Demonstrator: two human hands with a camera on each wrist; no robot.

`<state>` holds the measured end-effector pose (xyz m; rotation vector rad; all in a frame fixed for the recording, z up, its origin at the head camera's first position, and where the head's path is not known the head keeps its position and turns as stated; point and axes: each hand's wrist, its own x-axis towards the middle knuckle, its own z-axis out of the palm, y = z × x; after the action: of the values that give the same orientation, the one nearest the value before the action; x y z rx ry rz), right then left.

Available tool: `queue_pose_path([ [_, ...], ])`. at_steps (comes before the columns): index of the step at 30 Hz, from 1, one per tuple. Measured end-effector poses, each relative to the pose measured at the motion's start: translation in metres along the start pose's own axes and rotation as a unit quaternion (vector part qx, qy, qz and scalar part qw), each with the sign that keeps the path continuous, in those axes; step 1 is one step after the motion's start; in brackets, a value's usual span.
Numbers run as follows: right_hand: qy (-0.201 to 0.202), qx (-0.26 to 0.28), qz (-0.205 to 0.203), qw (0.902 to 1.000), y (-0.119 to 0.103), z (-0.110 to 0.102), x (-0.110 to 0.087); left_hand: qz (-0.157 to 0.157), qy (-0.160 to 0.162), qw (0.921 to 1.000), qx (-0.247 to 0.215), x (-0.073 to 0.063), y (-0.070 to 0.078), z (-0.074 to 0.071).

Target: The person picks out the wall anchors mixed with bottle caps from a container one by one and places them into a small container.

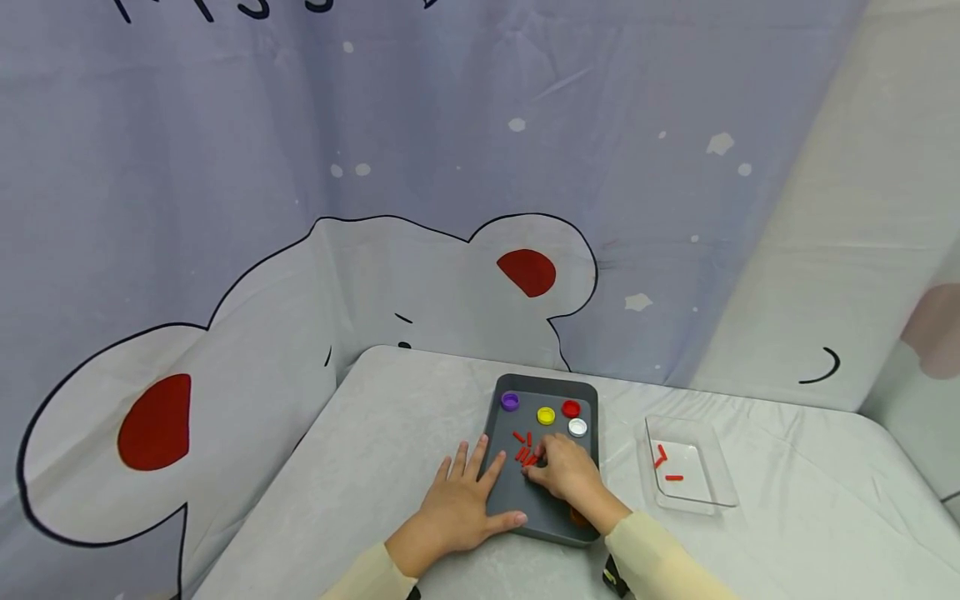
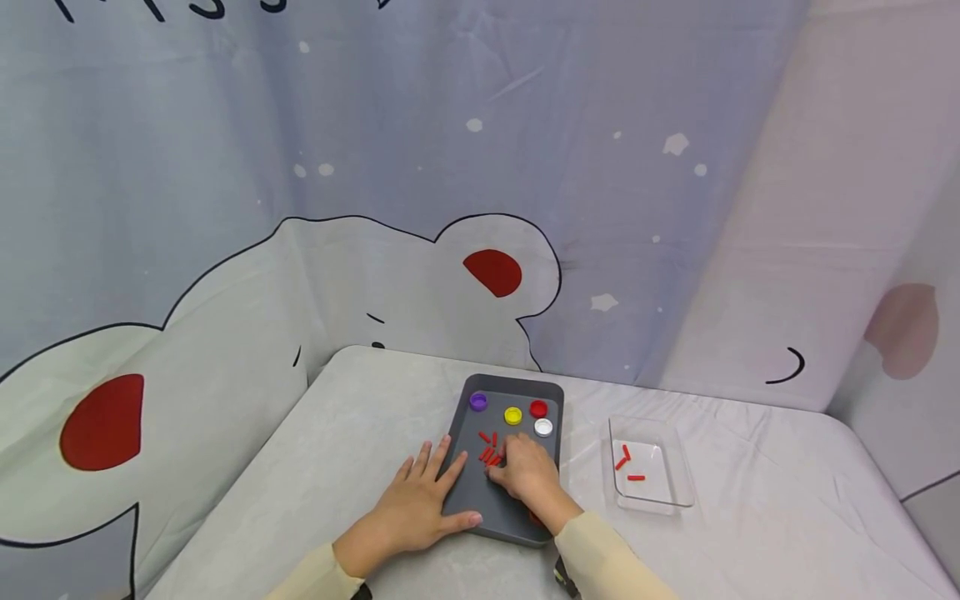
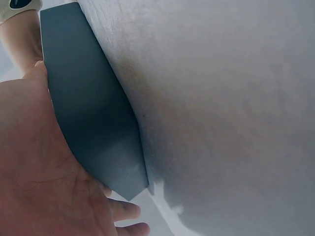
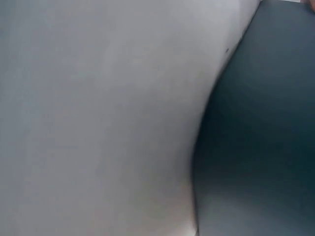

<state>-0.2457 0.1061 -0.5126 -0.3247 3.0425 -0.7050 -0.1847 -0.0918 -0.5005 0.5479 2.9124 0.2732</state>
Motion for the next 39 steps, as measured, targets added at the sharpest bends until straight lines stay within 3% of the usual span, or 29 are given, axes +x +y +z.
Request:
queue_pose_path([
  [22, -0.003, 0.013, -0.021, 0.9997, 0.003, -0.008, -0.001, 0.004, 0.015, 0.9999, 0.002, -0.003, 0.001, -0.002],
  [30, 0.06, 0.089, -0.06, 0.9924, 0.006, -0.021, -0.007, 0.005, 0.015, 0.9999, 0.005, -0.004, 0.002, -0.002],
  [39, 0.101, 0.194, -0.05, 0.9746, 0.015, -0.046, -0.018, 0.0, 0.01, 1.0, -0.001, -0.003, 0.002, -0.002],
])
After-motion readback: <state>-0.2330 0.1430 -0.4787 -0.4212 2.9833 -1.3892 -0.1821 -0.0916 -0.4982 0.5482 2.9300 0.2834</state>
